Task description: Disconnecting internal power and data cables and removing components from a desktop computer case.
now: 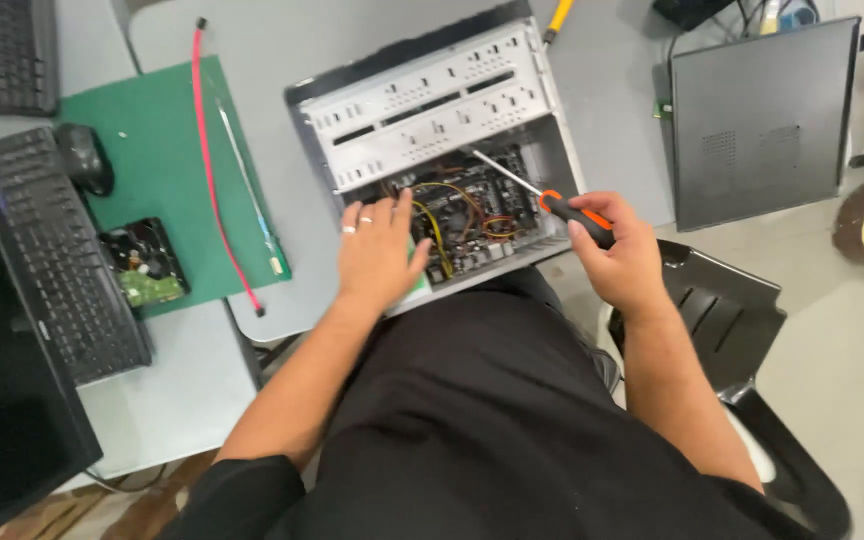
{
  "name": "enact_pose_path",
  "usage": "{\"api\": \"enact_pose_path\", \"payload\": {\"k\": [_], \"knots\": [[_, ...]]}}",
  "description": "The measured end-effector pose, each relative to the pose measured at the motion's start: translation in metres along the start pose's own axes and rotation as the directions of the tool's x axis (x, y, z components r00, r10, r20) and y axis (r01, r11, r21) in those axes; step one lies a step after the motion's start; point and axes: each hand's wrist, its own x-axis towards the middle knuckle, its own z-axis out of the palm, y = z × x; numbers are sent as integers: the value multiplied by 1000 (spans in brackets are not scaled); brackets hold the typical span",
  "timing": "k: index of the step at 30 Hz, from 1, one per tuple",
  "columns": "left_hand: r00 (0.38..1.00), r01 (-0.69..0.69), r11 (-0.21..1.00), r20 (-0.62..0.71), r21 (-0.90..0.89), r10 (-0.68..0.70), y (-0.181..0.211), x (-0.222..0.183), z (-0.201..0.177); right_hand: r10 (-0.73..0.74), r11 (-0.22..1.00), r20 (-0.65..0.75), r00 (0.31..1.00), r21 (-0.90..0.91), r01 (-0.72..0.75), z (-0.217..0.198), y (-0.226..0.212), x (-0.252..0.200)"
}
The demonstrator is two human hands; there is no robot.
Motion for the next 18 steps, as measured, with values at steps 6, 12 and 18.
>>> {"api": "enact_pose_path", "payload": {"k": [6, 12, 18], "knots": [[995, 98, 990, -11, 102, -97, 15, 16, 23, -48, 999, -9, 999, 13, 48, -21, 34, 27], [976, 168, 976, 114, 139, -184, 29, 43, 24, -108, 990, -72, 992, 89, 114, -65, 43, 52], [920, 317, 938, 194, 139, -339, 48, 53, 6, 479, 342, -71, 875, 933, -112, -95, 21, 99]]}}
